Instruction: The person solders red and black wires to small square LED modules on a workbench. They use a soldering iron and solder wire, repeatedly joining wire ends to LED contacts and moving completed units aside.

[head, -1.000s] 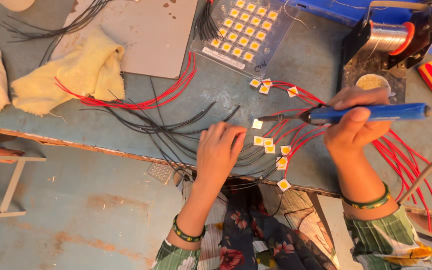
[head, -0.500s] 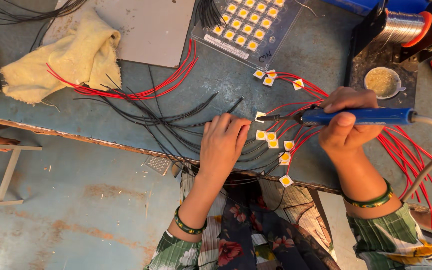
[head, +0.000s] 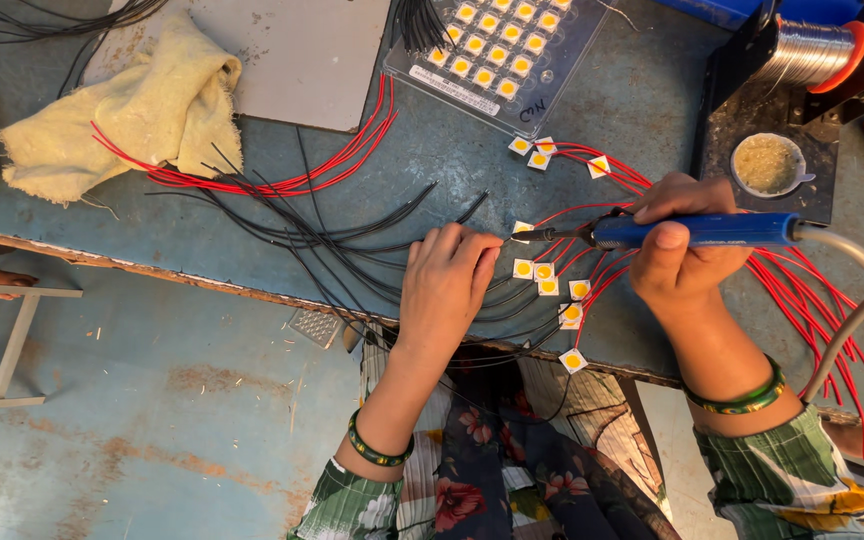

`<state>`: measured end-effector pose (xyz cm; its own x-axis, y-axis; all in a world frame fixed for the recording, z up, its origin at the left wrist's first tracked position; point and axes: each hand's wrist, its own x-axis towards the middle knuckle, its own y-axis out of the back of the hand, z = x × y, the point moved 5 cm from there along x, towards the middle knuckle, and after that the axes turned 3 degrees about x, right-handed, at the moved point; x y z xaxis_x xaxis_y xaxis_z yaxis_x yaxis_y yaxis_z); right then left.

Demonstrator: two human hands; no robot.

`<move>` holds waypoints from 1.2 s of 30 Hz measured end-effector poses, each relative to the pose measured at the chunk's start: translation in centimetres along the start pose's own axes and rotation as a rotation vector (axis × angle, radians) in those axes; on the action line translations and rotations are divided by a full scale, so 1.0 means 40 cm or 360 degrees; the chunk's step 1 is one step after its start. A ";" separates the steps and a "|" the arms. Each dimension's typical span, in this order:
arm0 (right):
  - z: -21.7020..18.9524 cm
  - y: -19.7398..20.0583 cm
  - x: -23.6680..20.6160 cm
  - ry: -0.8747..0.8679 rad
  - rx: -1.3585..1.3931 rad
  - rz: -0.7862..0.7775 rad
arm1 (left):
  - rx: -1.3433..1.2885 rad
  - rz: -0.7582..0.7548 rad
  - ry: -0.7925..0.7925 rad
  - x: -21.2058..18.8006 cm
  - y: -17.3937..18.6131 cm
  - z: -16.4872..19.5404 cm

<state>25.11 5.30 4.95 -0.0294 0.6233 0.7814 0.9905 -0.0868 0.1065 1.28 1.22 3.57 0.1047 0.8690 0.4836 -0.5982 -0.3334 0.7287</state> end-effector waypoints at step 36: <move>-0.016 -0.014 0.016 0.0090 -0.0218 -0.0131 | -0.0017 -0.0077 0.0046 0.016 -0.015 -0.011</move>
<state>24.45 5.27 5.78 -0.1210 0.5884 0.7994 0.9571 -0.1445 0.2513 1.34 2.14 3.23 0.1104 0.8943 0.4336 -0.6017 -0.2871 0.7453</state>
